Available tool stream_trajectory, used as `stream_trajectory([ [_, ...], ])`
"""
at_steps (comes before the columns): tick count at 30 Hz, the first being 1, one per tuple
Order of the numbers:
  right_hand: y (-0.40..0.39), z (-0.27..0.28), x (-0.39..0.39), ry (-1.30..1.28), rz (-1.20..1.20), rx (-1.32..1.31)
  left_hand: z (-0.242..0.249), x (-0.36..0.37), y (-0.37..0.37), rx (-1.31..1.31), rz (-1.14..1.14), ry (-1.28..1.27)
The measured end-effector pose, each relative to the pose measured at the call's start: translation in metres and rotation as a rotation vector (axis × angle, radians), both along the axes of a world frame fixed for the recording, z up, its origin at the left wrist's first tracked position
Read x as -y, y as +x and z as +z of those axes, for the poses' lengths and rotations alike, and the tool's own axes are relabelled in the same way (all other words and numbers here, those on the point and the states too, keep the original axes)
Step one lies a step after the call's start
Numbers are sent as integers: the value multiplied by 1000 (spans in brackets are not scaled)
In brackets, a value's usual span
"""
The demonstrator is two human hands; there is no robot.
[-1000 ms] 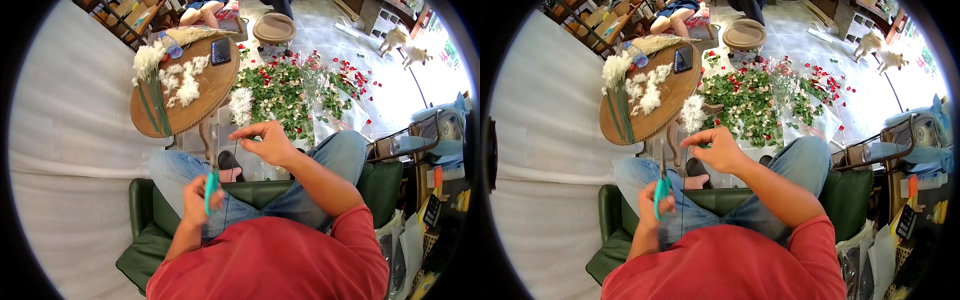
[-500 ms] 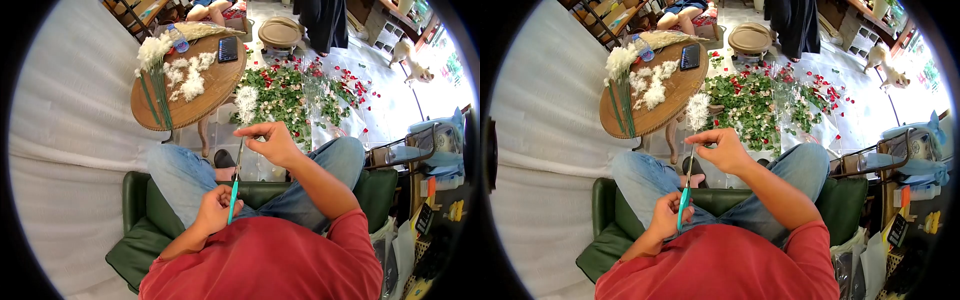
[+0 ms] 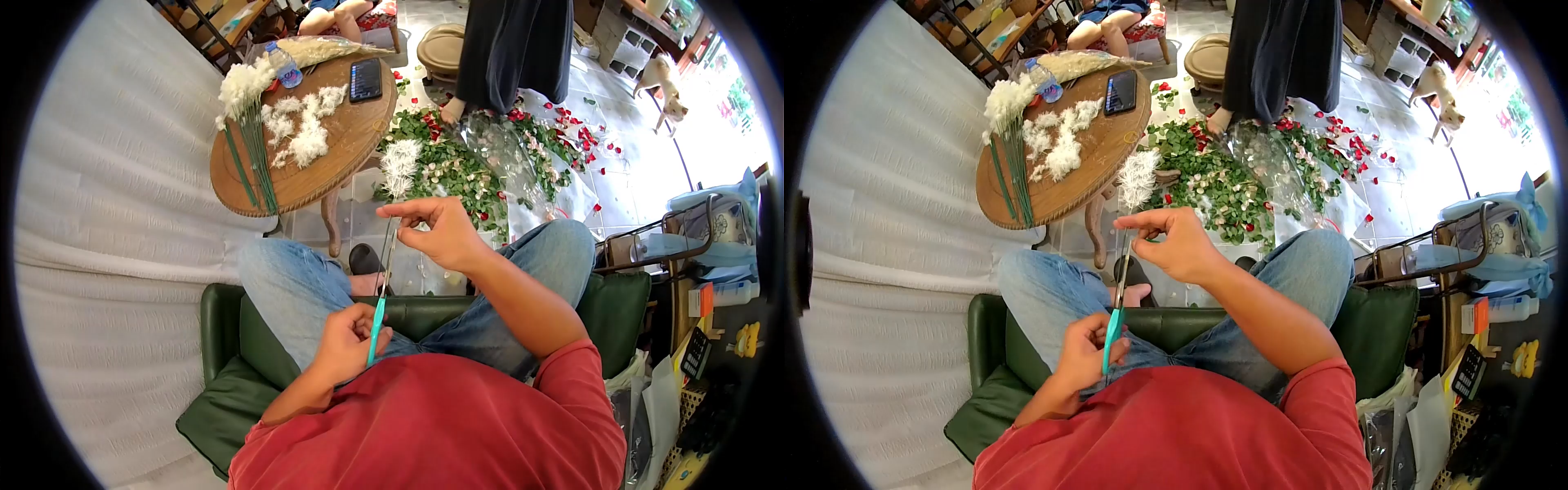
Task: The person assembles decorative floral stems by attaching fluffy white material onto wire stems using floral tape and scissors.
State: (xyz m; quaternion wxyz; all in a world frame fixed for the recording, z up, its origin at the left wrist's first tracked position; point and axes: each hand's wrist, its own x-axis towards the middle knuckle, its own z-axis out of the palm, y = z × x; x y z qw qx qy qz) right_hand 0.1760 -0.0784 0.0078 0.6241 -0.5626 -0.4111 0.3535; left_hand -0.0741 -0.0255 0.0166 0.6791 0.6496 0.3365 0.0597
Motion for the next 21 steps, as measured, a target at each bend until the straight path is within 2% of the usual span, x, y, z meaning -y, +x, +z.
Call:
stream_trajectory([
  [2,0,3,0,-14,-9,-37,4,-16,-10,39,-43,142],
  [4,0,-1,-1,-7,-12,-42,20,-45,-3,-80,81,361],
  [6,-1,-5,-4,4,-4,-42,18,-92,18,-137,79,808],
  [8,-1,-6,-4,-28,13,-102,14,-138,45,-95,53,1110],
  [13,5,1,0,-46,55,-205,11,-194,117,-354,26,1222],
  [18,11,-1,0,-43,25,-246,0,-193,140,-321,-17,1277],
  [20,12,-1,4,-51,5,-271,-5,-157,123,3,30,1161],
  [21,13,-2,3,-16,-16,-274,-4,-137,111,41,-57,784],
])
